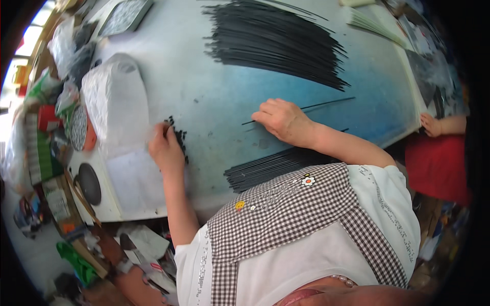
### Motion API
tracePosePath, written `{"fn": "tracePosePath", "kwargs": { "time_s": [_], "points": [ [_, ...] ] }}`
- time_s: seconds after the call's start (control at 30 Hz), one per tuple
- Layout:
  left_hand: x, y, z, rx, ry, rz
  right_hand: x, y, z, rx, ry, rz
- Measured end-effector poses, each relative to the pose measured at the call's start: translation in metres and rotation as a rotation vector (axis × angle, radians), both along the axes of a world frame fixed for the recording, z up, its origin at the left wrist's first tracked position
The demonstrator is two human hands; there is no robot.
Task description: The person attaches small caps onto the ends of thin rods by hand and places the finished rods into a pile on the table.
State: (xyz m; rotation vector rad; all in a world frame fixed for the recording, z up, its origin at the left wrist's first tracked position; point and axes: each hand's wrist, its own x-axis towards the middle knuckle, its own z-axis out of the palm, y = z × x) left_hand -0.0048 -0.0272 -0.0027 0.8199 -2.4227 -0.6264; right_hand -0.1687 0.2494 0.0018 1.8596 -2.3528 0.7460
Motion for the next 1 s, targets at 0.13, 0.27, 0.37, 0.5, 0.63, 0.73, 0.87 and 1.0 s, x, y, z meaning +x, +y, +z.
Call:
{"fn": "tracePosePath", "kwargs": {
  "time_s": [0.13, 0.27, 0.37, 0.5, 0.63, 0.73, 0.87, 1.0],
  "points": [
    [-0.008, 0.007, 0.0, 0.064, -0.02, -0.038, 0.007, -0.013, 0.009, -0.021, -0.063, 0.02],
    [-0.036, 0.008, 0.002, -0.071, -0.03, -0.235, 0.01, -0.018, 0.012, 0.051, -0.034, 0.026],
    [-0.058, 0.002, 0.001, -0.117, -0.136, -0.318, 0.009, -0.018, 0.003, 0.095, 0.001, 0.041],
    [-0.064, 0.004, -0.004, -0.106, -0.193, -0.363, 0.007, -0.02, 0.0, 0.075, 0.003, 0.04],
    [-0.059, 0.014, -0.004, 0.018, -0.098, -0.28, 0.003, -0.024, 0.007, 0.023, -0.124, -0.023],
    [-0.061, 0.021, -0.002, 0.077, -0.063, -0.26, 0.0, -0.027, 0.014, 0.001, -0.165, -0.054],
    [-0.066, 0.021, 0.0, 0.017, -0.115, -0.327, 0.0, -0.024, 0.014, -0.029, -0.127, -0.049],
    [-0.074, 0.019, -0.008, -0.108, -0.132, -0.419, -0.002, -0.004, 0.021, -0.03, -0.127, -0.11]
  ]
}}
